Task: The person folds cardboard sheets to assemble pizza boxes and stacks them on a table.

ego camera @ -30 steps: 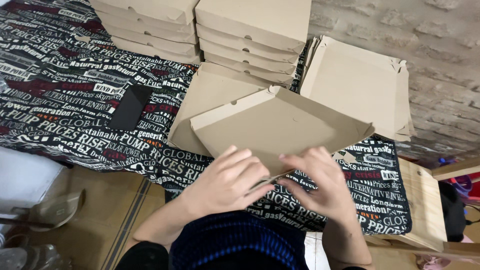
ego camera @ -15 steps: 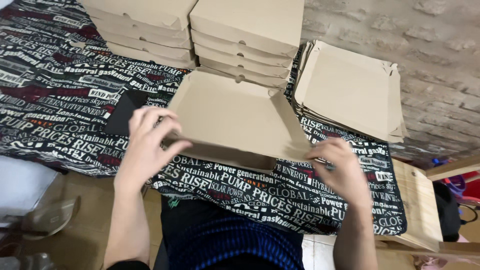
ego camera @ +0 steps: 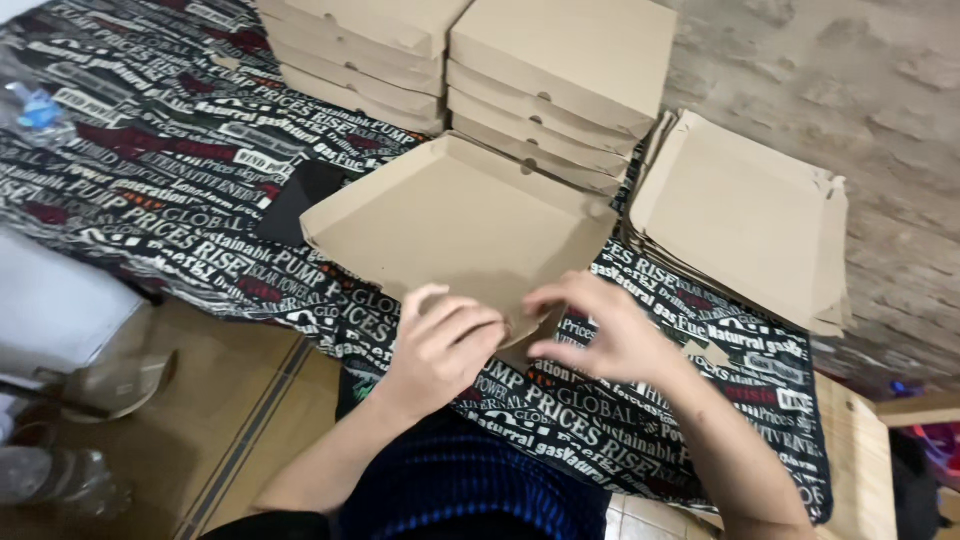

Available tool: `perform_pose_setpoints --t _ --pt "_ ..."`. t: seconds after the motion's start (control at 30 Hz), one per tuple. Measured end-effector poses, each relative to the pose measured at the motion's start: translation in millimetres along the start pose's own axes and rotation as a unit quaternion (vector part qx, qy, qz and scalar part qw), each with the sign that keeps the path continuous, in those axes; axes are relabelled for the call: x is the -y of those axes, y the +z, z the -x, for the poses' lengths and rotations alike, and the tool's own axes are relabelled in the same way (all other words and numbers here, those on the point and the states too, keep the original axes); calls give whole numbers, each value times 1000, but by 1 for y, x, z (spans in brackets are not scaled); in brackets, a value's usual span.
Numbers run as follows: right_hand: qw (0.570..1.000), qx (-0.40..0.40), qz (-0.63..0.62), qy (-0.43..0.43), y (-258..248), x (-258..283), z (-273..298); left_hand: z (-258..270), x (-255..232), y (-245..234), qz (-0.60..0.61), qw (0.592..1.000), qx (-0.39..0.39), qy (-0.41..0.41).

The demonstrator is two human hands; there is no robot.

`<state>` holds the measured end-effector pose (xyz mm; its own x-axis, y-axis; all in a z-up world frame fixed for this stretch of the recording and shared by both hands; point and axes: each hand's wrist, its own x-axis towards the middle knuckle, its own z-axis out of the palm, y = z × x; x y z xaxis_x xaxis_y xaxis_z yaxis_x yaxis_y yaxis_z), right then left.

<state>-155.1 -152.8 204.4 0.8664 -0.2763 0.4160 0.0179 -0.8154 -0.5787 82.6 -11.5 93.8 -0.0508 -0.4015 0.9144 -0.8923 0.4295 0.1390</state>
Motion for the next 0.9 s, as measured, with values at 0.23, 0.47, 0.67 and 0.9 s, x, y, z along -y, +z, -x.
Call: perform_pose_setpoints --t 0.23,0.47,0.67,0.9 --pt "999 7 -32 -19 -14 -27 -23 -29 -17 -14 29 998 -46 -37" --pt "999 -12 -35 -26 -15 -14 -22 -28 -17 6 -23 993 -116 13" --pt "999 -17 -19 -39 -7 -17 -14 -47 -25 -6 -29 999 -12 -41" --pt "998 -31 -13 -50 1 7 -7 -73 -31 -41 -55 991 124 -17"
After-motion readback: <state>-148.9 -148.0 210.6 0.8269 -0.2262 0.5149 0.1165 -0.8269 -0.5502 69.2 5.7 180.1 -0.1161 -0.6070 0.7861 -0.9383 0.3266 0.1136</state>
